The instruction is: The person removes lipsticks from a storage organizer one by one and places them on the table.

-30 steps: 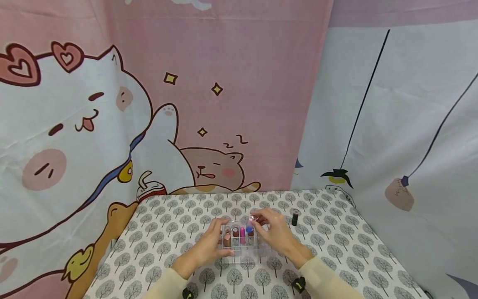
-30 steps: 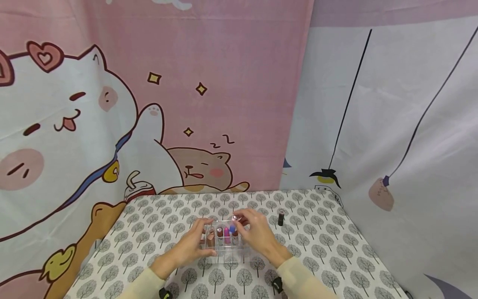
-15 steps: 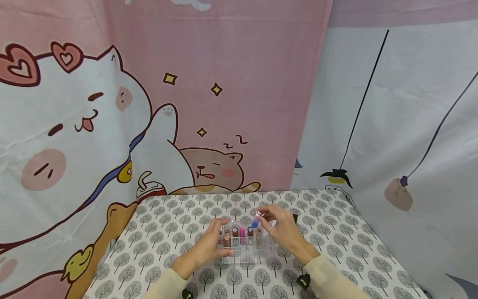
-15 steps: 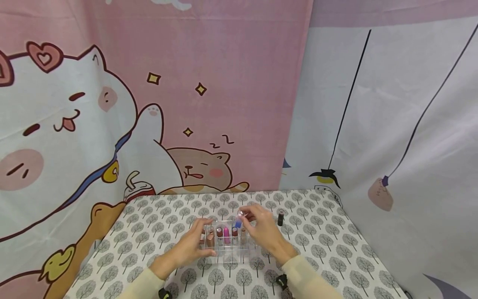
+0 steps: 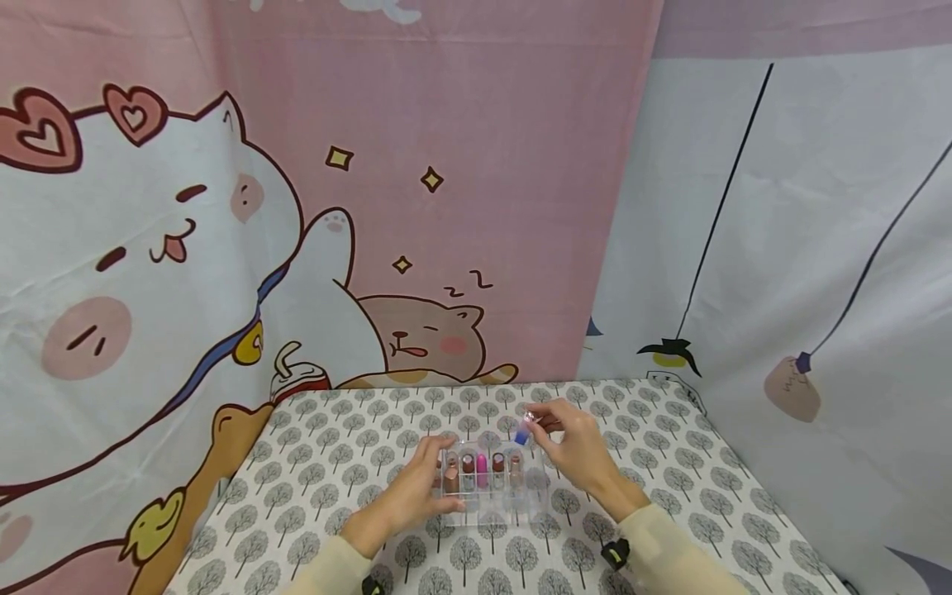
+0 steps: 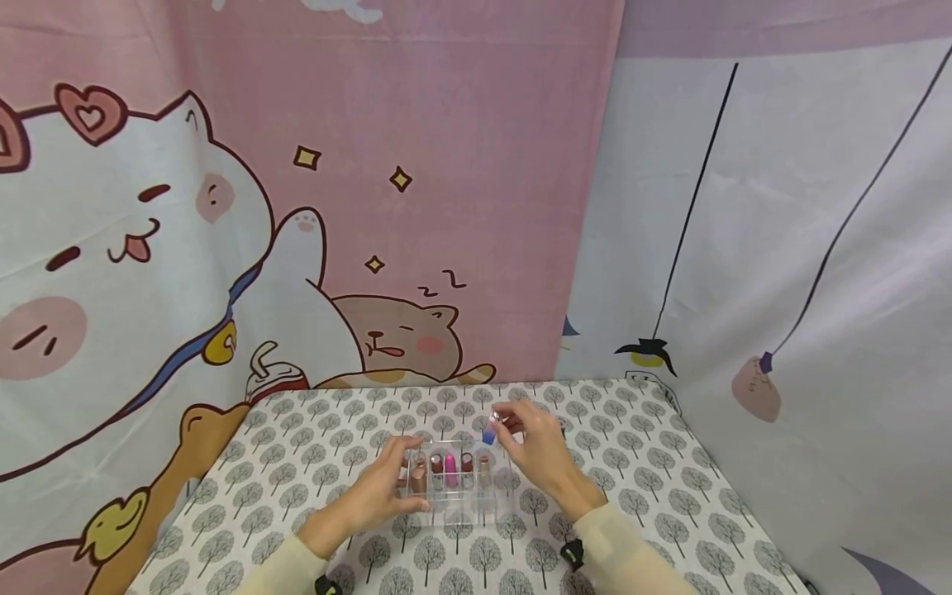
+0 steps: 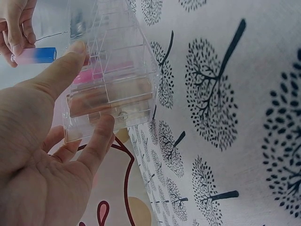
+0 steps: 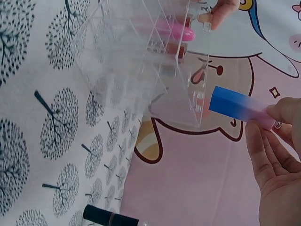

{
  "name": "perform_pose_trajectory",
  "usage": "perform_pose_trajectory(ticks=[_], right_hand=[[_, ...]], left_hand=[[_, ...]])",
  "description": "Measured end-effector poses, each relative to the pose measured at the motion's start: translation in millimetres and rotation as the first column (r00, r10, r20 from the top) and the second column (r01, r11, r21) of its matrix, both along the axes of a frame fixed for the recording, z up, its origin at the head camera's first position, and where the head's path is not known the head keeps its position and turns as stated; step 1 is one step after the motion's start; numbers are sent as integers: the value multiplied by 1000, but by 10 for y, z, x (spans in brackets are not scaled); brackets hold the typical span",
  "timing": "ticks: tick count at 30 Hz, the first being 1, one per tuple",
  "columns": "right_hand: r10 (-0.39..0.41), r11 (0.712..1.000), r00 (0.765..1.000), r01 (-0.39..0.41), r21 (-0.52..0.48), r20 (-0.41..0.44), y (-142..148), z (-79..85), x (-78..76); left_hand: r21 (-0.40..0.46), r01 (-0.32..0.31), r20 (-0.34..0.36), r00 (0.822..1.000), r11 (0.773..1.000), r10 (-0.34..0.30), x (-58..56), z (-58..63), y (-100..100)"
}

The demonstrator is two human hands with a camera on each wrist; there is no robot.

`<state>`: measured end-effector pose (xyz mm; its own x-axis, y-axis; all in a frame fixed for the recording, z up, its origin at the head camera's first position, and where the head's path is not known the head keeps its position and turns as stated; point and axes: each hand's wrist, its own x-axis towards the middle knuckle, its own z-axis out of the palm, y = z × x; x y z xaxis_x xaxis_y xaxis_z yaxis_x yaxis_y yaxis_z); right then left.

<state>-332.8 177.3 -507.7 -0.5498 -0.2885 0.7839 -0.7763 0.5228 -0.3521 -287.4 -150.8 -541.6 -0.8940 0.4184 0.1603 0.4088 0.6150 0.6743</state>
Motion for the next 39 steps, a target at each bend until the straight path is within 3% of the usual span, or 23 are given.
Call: perform_pose_trajectory(ticks=[9,21,39], right_hand=[[-42,999,998,42,1,56,140,67,-18],[-148,989,988,147,23,40,389,82,-95],[-211,977,977,211,-9,-4,743,95,-219]], left_hand=[[10,8,4,1000,1000,-8,-4,-6,-9],[12,5,1,1000,1000,-5,-2,-7,-8],[-4,10,0,1000,1000,-10,-2,0,-15]])
